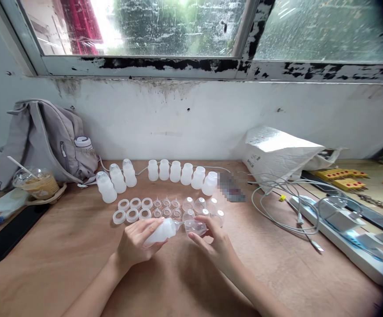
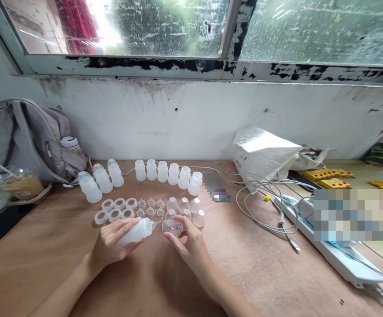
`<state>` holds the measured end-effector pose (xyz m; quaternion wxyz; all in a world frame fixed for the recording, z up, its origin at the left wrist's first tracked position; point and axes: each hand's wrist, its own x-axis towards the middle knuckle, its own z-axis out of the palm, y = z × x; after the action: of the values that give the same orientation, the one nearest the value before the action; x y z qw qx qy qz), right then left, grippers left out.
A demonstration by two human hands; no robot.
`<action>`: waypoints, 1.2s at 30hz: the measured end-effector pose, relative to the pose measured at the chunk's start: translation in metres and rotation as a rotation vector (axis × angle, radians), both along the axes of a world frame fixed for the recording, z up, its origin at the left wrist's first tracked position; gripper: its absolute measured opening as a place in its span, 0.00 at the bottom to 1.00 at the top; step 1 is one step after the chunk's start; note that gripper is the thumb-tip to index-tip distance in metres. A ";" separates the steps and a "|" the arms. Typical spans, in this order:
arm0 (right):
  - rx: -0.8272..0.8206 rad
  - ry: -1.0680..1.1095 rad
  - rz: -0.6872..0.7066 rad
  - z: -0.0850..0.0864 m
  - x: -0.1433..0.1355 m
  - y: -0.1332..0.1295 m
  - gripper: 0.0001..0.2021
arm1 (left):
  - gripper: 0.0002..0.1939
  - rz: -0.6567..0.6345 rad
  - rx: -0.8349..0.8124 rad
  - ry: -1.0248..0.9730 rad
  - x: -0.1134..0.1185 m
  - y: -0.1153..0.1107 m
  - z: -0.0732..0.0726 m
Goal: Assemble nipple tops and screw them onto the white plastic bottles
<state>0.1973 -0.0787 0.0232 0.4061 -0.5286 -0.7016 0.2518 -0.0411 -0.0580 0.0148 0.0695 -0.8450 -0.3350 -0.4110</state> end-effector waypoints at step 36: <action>-0.234 0.226 0.125 0.017 -0.047 0.001 0.16 | 0.16 -0.249 -1.258 -0.686 0.039 -0.030 0.014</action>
<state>0.1500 -0.0777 0.0400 0.4018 -0.4960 -0.6488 0.4142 -0.0025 -0.0880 0.0286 -0.5860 -0.5804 -0.4121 -0.3873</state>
